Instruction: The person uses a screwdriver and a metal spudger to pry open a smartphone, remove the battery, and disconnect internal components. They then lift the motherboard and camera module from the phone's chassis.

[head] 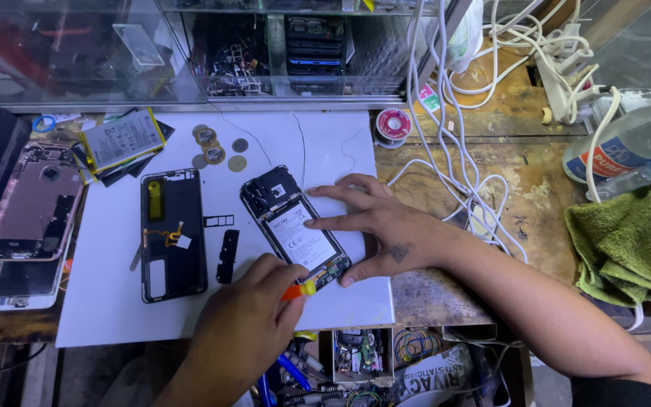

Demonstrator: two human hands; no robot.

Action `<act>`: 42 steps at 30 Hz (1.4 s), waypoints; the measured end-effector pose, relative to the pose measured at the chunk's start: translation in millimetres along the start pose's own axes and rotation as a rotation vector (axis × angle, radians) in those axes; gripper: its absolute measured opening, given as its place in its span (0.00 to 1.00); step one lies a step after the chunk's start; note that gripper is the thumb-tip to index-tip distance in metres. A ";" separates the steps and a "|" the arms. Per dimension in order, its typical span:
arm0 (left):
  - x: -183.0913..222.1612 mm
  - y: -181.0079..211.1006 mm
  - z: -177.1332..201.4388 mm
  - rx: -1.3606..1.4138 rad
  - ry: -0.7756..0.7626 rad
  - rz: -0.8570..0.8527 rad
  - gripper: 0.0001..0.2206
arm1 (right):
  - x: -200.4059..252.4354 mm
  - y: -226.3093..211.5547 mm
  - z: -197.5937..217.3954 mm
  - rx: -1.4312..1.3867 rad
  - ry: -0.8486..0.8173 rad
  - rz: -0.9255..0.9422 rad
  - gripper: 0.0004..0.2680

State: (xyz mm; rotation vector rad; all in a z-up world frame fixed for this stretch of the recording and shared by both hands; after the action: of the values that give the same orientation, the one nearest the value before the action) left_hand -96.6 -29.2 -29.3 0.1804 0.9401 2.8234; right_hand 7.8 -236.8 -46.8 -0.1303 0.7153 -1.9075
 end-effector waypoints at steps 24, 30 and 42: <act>27.6 -33.9 20.6 -0.182 0.479 -0.041 0.23 | 1.1 -15.2 -4.6 0.165 -0.011 0.078 0.32; 8.0 -54.1 41.4 -0.334 0.452 -0.077 0.30 | 1.4 -12.6 -4.9 0.136 0.024 0.131 0.30; 46.1 -114.7 62.9 -0.212 0.758 0.075 0.16 | 0.1 -9.3 -1.3 0.080 0.052 0.135 0.28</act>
State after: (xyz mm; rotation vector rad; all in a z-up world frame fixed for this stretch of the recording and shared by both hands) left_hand -118.5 106.8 -45.5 -0.9536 0.7246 3.0560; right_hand -0.2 -233.8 -42.9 0.0172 0.6650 -1.8124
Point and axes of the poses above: each hand's wrist, its own x-axis away from the middle knuckle, its own z-axis out of the back of the hand, y = z × x, the point moved 3 cm from there along -x, towards the middle knuckle, and after that the axes turned 1 degree about y, right-handed, at the moved point
